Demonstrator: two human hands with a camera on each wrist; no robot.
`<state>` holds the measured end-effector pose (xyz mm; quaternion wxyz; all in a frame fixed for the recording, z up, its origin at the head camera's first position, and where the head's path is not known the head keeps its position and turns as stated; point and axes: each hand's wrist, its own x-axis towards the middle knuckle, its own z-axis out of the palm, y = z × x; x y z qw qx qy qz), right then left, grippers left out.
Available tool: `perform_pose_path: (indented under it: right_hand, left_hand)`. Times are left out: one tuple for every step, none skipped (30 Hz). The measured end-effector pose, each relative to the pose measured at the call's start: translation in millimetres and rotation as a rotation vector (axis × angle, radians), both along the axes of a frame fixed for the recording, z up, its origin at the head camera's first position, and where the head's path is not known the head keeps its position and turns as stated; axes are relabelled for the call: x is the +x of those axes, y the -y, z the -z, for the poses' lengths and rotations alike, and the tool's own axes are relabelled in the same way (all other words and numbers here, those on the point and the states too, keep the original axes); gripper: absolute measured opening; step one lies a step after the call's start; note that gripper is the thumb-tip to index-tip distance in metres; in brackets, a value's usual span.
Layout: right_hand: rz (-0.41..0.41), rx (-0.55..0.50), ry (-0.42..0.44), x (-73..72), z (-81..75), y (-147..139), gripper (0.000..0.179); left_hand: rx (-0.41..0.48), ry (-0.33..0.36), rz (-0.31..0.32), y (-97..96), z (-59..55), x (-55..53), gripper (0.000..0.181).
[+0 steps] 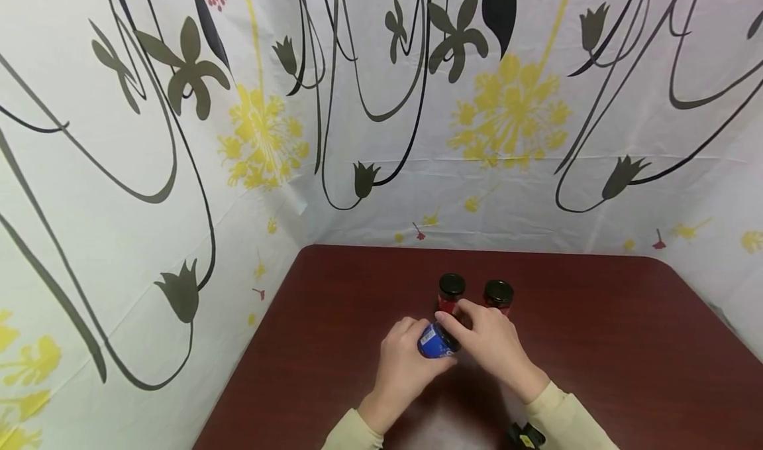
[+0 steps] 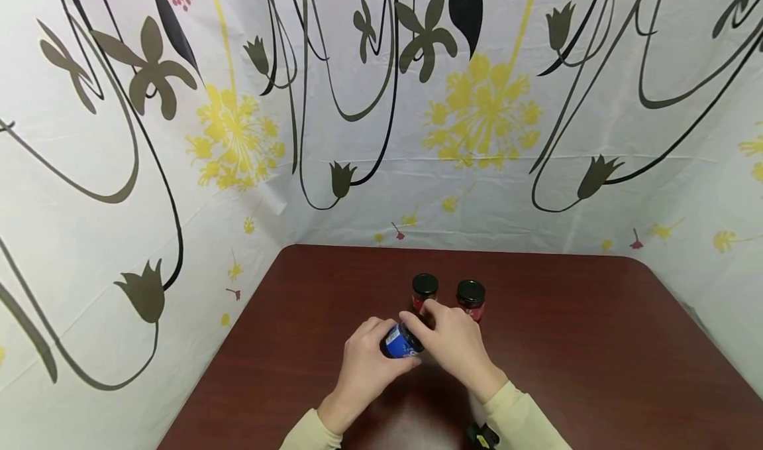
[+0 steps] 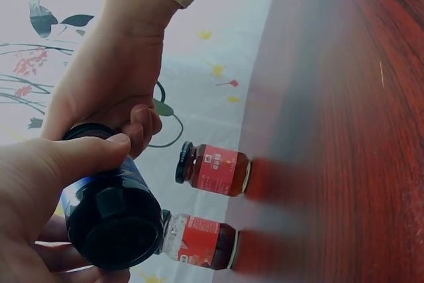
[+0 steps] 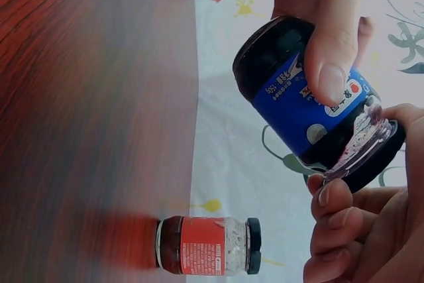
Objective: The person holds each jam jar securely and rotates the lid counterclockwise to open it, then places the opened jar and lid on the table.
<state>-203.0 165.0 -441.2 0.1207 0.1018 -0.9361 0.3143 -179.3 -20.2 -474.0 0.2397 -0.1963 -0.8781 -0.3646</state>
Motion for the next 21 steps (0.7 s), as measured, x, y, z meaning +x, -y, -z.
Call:
perform_pose_path:
  right_hand:
    - [-0.004, 0.002, -0.001, 0.2, -0.2, -0.1, 0.047]
    - [-0.008, 0.002, -0.001, 0.5, -0.3, -0.3, 0.047]
    - [-0.011, 0.002, 0.001, 0.8, -0.5, -0.3, 0.046]
    - [-0.015, 0.002, 0.003, 1.1, -0.6, -0.4, 0.046]
    - [-0.019, 0.003, 0.005, 1.3, -0.4, -0.6, 0.046]
    - [-0.02, 0.003, 0.005, 1.6, -0.5, -0.8, 0.045]
    - [-0.021, 0.004, 0.003, 1.8, -0.4, -1.0, 0.045]
    - [-0.023, 0.003, 0.001, 2.0, -0.4, -1.1, 0.044]
    - [-0.025, 0.006, -0.002, 2.1, -0.4, -1.3, 0.044]
    - [-0.028, 0.008, -0.007, 2.1, -0.2, -1.6, 0.043]
    - [-0.034, 0.009, -0.012, 2.2, -0.2, -1.8, 0.043]
    - [-0.037, 0.01, -0.017, 2.2, -0.2, -1.9, 0.043]
    - [-0.041, 0.011, -0.022, 2.3, 0.1, -2.2, 0.042]
    - [-0.046, 0.012, -0.025, 2.4, 0.5, -2.4, 0.042]
    - [-0.051, 0.015, -0.031, 2.2, 1.0, -2.8, 0.041]
    - [-0.055, 0.016, -0.038, 2.3, 1.4, -3.1, 0.041]
    - [-0.059, 0.019, -0.043, 2.5, 1.7, -3.4, 0.04]
    - [-0.062, 0.023, -0.048, 2.8, 1.8, -3.8, 0.039]
    - [-0.068, 0.028, -0.055, 2.9, 1.7, -4.2, 0.038]
    - [-0.073, 0.031, -0.062, 2.9, 1.4, -4.6, 0.038]
    - [-0.077, 0.035, -0.068, 3.2, 1.0, -5.0, 0.037]
  left_hand:
    - [0.005, 0.01, 0.001, 0.2, -0.2, 0.1, 0.057]
    - [0.011, 0.021, 0.003, 0.3, -0.4, 0.3, 0.057]
    - [0.017, 0.034, 0.005, 0.4, -0.5, 0.4, 0.056]
    - [0.022, 0.046, 0.007, 0.5, -0.5, 0.5, 0.056]
    - [0.026, 0.056, 0.008, 0.6, -0.5, 0.4, 0.056]
    - [0.029, 0.065, 0.009, 0.7, -0.6, 0.4, 0.057]
    - [0.032, 0.072, 0.01, 0.7, -0.4, 0.3, 0.057]
    - [0.034, 0.077, 0.011, 0.9, -0.4, 0.2, 0.058]
    - [0.037, 0.081, 0.012, 1.0, -0.4, 0.3, 0.058]
    - [0.04, 0.083, 0.014, 1.1, -0.2, 0.1, 0.058]
    - [0.045, 0.088, 0.017, 1.2, -0.1, 0.1, 0.058]
    - [0.052, 0.092, 0.021, 1.3, -0.1, 0.1, 0.057]
    - [0.059, 0.099, 0.024, 1.3, 0.0, 0.2, 0.056]
    - [0.067, 0.109, 0.028, 1.3, 0.0, 0.5, 0.056]
    - [0.076, 0.123, 0.033, 1.3, -0.1, 0.6, 0.056]
    - [0.084, 0.138, 0.038, 1.3, -0.2, 0.7, 0.056]
    - [0.092, 0.158, 0.041, 1.3, -0.5, 1.0, 0.056]
    - [0.098, 0.177, 0.045, 1.3, -0.8, 1.1, 0.056]
    - [0.105, 0.198, 0.05, 1.4, -1.2, 1.1, 0.057]
    - [0.112, 0.219, 0.056, 1.6, -1.6, 1.2, 0.058]
    - [0.12, 0.238, 0.063, 1.7, -2.0, 1.1, 0.059]
